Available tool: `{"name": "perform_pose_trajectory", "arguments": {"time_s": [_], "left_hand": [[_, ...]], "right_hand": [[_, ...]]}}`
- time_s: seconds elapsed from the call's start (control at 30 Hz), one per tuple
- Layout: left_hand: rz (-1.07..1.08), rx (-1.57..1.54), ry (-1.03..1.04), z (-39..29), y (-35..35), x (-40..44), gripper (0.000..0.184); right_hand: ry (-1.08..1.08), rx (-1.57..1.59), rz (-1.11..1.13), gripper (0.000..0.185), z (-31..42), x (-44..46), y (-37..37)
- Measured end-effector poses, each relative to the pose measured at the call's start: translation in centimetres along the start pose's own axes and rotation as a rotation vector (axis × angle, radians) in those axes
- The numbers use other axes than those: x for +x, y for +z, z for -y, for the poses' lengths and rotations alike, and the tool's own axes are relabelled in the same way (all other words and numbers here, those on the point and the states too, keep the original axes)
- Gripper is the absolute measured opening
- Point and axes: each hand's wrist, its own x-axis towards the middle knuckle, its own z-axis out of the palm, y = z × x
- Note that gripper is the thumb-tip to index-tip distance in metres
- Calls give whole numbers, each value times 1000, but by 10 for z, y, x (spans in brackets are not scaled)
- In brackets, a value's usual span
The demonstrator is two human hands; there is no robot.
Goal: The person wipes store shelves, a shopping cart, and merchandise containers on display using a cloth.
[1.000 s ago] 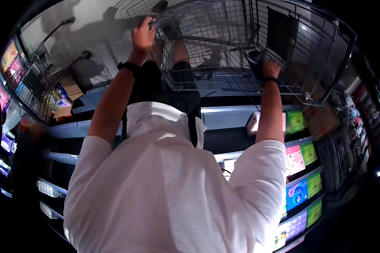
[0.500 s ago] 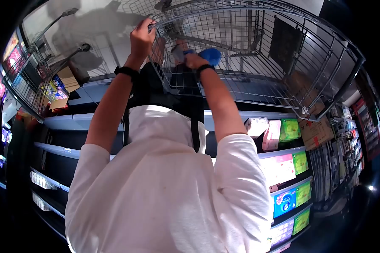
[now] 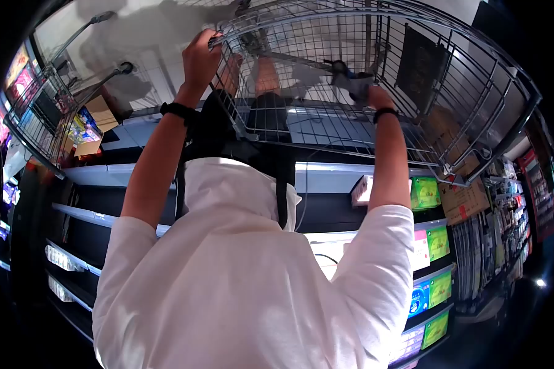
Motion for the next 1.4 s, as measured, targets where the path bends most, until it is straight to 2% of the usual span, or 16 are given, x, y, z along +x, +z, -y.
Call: {"name": "perform_pose_trajectory", "arguments": {"time_s": [0.17,0.27,0.33,0.47,0.53,0.57,0.63,0.67,0.73,0.83,1.07,1.1,1.13,1.17,1.27,1.4], "left_hand": [[9,20,1,-3,0,4,14],[-40,35,102,2,6,4,15],[-84,39,174,3,5,6,14],[-141,14,227,5,5,7,13],[-117,49,226,9,6,5,13],[-112,74,220,10,8,5,13],[-122,52,215,5,6,6,13],[-126,27,200,4,5,5,13],[-106,27,180,6,5,4,13],[-77,27,132,4,4,5,14],[-41,42,96,6,6,8,15],[-32,47,93,7,6,7,17],[-45,41,91,7,7,7,15],[-45,32,98,5,7,6,15],[-9,53,68,5,6,8,16],[-20,32,37,6,8,7,16]], "right_hand": [[-38,-72,-98,20,-50,2,-2],[-104,107,95,28,11,-7,-22],[-228,242,-11,35,41,11,14],[16,-18,164,42,125,30,2],[-181,69,345,43,154,24,-26],[-284,200,240,42,168,12,-27],[-427,220,450,46,213,37,-3],[-509,382,423,51,235,33,7],[-449,555,461,55,282,-2,-16],[-582,354,410,55,315,-22,-12],[-284,355,546,43,167,-67,-47],[-293,305,507,44,131,-65,-42],[-101,227,371,43,96,-76,-39],[-168,157,326,41,48,-68,-24],[147,-41,117,38,-66,-94,-13],[493,176,-50,37,-71,-156,-41]]}}
